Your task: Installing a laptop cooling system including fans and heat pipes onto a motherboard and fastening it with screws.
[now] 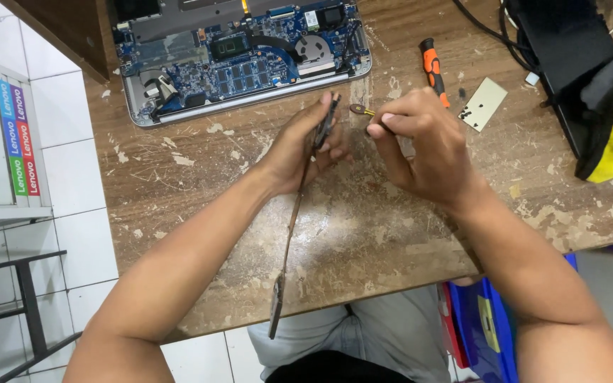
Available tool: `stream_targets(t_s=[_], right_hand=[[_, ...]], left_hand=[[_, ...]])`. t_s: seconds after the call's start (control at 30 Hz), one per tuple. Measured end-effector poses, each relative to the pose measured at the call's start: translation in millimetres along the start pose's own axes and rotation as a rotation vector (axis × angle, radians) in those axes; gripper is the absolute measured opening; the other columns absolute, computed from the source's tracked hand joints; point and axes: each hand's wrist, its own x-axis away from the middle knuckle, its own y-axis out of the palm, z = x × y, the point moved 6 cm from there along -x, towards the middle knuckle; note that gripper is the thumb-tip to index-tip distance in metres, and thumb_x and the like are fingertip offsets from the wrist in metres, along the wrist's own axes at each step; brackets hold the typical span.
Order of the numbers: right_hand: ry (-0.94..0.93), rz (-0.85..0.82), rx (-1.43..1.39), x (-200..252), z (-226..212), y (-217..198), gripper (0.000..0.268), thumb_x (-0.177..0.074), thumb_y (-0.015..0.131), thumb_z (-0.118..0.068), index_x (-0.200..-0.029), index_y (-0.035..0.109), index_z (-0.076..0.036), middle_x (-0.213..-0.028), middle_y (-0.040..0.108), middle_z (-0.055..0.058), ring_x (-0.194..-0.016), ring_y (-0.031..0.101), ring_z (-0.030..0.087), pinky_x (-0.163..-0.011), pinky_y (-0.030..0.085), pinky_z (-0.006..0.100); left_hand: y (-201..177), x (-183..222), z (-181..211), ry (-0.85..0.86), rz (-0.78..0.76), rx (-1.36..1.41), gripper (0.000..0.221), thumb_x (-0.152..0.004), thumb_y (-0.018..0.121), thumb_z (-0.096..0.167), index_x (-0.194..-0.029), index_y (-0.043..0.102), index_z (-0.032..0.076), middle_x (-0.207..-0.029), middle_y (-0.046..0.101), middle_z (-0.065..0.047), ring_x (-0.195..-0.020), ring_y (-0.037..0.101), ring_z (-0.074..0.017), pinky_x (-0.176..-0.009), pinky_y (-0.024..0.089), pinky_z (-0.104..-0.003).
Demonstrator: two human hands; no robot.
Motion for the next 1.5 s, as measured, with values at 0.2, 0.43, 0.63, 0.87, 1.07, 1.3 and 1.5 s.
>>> stream_targets(t_s=[0.2,0.43,0.63,0.87,1.07,1.3,1.5], right_hand=[[0.374,-0.600,-0.397,-18.7,-19.3,31.7,0.016,-0.106,0.064,0.002,-0.120,0.061,0.010,-0.074,0.069,0.028,-0.059,0.070,0.046,-0.053,0.053,0.051],[0.614,-1.088,-0.584,9.9,-28.8,64.9,0.031,-0.104,0.066,-0.035,-0.124,0.074,-0.013,-0.118,0.086,0.002,-0.095,0.083,0.016,-0.080,0.059,0.031],[0.782,-1.128,-0.662,14.6,-28.4,68.3,0.024,-0.104,0.067,-0.034,-0.113,0.076,-0.014,-0.099,0.081,-0.002,-0.077,0.067,0.010,-0.069,0.052,0.028],[1.188,-1.203,-0.834,34.3,-31.7,72.1,0.024,-0.104,0.071,-0.024,-0.120,0.071,-0.006,-0.064,0.064,0.008,-0.038,0.054,0.014,-0.038,0.040,0.027],[1.274,-1.167,-0.930,43.0,-31.1,74.9,0.023,-0.105,0.072,-0.025,-0.106,0.073,-0.001,-0.059,0.061,0.008,-0.038,0.052,0.013,-0.037,0.037,0.027],[1.257,-0.929,-0.946,39.1,-22.4,76.1,0.022,-0.105,0.074,-0.021,-0.092,0.073,-0.003,-0.047,0.058,0.007,-0.034,0.051,0.013,-0.037,0.035,0.025],[1.190,-0.814,-0.962,25.4,-3.4,52.0,0.022,-0.104,0.074,-0.020,-0.090,0.071,-0.004,-0.050,0.057,0.006,-0.037,0.050,0.012,-0.037,0.037,0.024]], left_hand=[[-30.2,-24.8,0.6,0.152,-0.085,0.251,0.051,-0.104,0.049,0.071,-0.091,0.051,0.022,-0.058,0.047,0.011,-0.053,0.055,-0.0101,-0.068,0.054,-0.028],[-21.4,-7.9,32.2,0.324,-0.065,0.401,0.057,-0.098,0.044,0.070,-0.081,0.058,0.018,-0.061,0.045,0.007,-0.054,0.039,-0.0115,-0.061,0.041,-0.035],[-29.7,-5.7,41.4,0.525,-0.002,0.448,0.058,-0.097,0.044,0.072,-0.082,0.059,0.018,-0.062,0.045,0.005,-0.054,0.040,-0.0121,-0.061,0.041,-0.034],[-42.9,-3.6,51.6,0.635,0.153,0.522,0.059,-0.092,0.051,0.073,-0.077,0.060,0.016,-0.059,0.045,0.004,-0.051,0.044,-0.0144,-0.062,0.042,-0.037],[-45.7,-0.3,55.8,0.700,0.218,0.502,0.061,-0.092,0.051,0.072,-0.075,0.061,0.014,-0.057,0.047,0.002,-0.050,0.046,-0.0165,-0.063,0.045,-0.040],[-47.8,2.1,62.2,0.722,0.238,0.492,0.067,-0.093,0.048,0.073,-0.085,0.068,0.010,-0.062,0.048,-0.002,-0.057,0.050,-0.0205,-0.076,0.050,-0.046],[-41.4,4.5,49.4,0.558,0.050,0.514,0.087,-0.094,0.053,0.077,-0.133,0.070,0.001,-0.097,0.074,-0.019,-0.106,0.073,-0.0408,-0.111,0.053,-0.060]])
